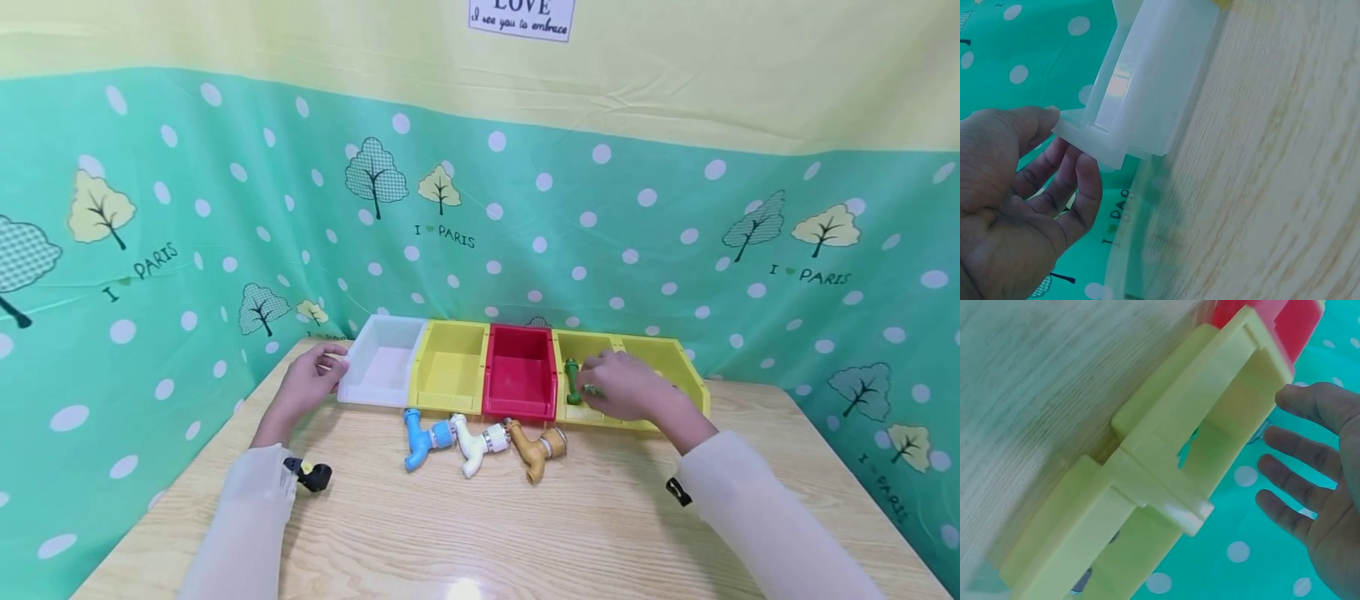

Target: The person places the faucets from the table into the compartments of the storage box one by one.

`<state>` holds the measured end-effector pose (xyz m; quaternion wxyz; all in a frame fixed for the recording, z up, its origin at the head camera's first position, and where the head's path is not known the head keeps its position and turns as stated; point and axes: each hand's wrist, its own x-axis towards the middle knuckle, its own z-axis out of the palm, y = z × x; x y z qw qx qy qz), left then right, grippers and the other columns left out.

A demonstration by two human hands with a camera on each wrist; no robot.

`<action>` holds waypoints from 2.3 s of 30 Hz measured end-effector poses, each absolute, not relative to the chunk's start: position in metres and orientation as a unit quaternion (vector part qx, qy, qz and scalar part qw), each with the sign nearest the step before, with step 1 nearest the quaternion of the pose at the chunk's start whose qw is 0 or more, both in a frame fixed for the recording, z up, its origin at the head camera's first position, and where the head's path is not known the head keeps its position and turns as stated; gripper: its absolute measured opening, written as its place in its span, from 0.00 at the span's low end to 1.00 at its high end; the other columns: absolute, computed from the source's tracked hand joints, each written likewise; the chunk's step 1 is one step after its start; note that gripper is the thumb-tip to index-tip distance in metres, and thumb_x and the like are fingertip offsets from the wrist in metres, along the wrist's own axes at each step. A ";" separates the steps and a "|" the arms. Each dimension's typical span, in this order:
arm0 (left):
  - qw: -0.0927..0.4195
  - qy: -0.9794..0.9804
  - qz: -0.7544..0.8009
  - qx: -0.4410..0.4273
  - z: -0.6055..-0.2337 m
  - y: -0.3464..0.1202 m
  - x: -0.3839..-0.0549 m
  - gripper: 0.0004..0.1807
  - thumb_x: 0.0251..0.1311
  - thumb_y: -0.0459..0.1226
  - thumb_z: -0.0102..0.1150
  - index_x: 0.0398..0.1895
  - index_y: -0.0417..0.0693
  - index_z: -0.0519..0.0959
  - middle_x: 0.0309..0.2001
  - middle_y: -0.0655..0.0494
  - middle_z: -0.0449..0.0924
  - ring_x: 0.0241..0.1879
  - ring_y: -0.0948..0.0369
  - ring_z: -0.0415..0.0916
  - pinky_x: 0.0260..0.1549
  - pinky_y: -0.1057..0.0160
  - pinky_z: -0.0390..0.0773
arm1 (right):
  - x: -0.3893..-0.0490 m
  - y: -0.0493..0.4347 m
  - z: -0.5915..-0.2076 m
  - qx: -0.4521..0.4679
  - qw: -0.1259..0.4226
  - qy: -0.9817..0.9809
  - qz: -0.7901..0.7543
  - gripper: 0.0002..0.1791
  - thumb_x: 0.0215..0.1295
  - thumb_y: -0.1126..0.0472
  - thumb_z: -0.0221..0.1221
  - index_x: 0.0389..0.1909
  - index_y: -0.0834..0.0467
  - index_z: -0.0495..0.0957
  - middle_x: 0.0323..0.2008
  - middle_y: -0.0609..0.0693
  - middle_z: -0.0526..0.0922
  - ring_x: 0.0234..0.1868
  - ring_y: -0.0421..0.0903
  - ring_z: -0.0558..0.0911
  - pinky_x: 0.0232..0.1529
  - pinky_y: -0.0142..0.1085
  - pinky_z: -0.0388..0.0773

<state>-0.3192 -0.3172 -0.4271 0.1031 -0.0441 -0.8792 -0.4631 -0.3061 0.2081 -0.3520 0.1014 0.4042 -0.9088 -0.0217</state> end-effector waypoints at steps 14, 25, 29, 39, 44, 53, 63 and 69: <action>0.104 -0.881 -0.459 -0.041 -0.431 -0.318 -0.320 0.19 0.78 0.42 0.53 0.62 0.40 0.73 0.50 0.39 0.78 0.44 0.50 0.79 0.37 0.60 0.86 | -0.275 0.184 -0.369 0.458 0.120 -0.878 -0.069 0.07 0.64 0.56 0.70 0.42 0.50 0.86 0.40 0.47 0.85 0.42 0.49 0.80 0.42 0.44 0.79; 0.107 -0.880 -0.460 -0.045 -0.429 -0.317 -0.320 0.19 0.78 0.42 0.53 0.63 0.40 0.73 0.50 0.37 0.78 0.45 0.48 0.79 0.38 0.59 0.86 | -0.257 0.169 -0.383 0.477 0.113 -0.867 -0.083 0.10 0.65 0.56 0.69 0.46 0.50 0.84 0.41 0.44 0.85 0.42 0.46 0.80 0.46 0.42 0.82; 0.106 -0.881 -0.459 -0.044 -0.428 -0.316 -0.319 0.19 0.78 0.42 0.53 0.63 0.40 0.73 0.51 0.38 0.78 0.45 0.48 0.79 0.38 0.58 0.86 | -0.254 0.167 -0.387 0.486 0.099 -0.865 -0.072 0.12 0.66 0.56 0.69 0.50 0.48 0.84 0.44 0.45 0.86 0.44 0.47 0.81 0.49 0.44 0.82; 0.108 -0.882 -0.457 -0.044 -0.429 -0.318 -0.319 0.18 0.78 0.41 0.53 0.63 0.40 0.73 0.50 0.38 0.78 0.44 0.49 0.78 0.38 0.59 0.86 | -0.251 0.165 -0.397 0.507 0.075 -0.856 -0.065 0.17 0.67 0.59 0.68 0.54 0.40 0.83 0.53 0.47 0.82 0.50 0.49 0.78 0.51 0.47 0.80; 0.110 -0.882 -0.457 -0.044 -0.428 -0.317 -0.319 0.18 0.78 0.41 0.53 0.63 0.40 0.73 0.50 0.38 0.78 0.44 0.49 0.78 0.37 0.61 0.86 | -0.252 0.162 -0.402 0.514 0.061 -0.853 -0.066 0.19 0.68 0.59 0.67 0.56 0.36 0.83 0.59 0.50 0.80 0.55 0.51 0.77 0.54 0.50 0.80; 0.105 -0.881 -0.459 -0.043 -0.428 -0.317 -0.318 0.19 0.78 0.41 0.53 0.63 0.39 0.73 0.51 0.37 0.78 0.46 0.48 0.78 0.39 0.59 0.87 | -0.251 0.155 -0.403 0.513 0.038 -0.854 -0.074 0.12 0.70 0.51 0.66 0.52 0.36 0.85 0.56 0.49 0.82 0.51 0.49 0.77 0.53 0.44 0.79; 0.104 -0.882 -0.457 -0.043 -0.427 -0.317 -0.320 0.20 0.78 0.42 0.52 0.64 0.39 0.73 0.51 0.37 0.78 0.46 0.48 0.78 0.37 0.63 0.85 | -0.252 0.150 -0.400 0.499 0.004 -0.865 -0.055 0.13 0.67 0.51 0.68 0.51 0.36 0.84 0.48 0.44 0.80 0.45 0.43 0.72 0.47 0.41 0.76; 0.104 -0.883 -0.456 -0.040 -0.427 -0.317 -0.319 0.20 0.78 0.42 0.52 0.63 0.39 0.73 0.51 0.37 0.78 0.45 0.48 0.78 0.38 0.60 0.86 | -0.255 0.147 -0.401 0.488 -0.020 -0.872 -0.042 0.13 0.67 0.51 0.67 0.50 0.35 0.83 0.43 0.41 0.76 0.43 0.41 0.68 0.44 0.39 0.73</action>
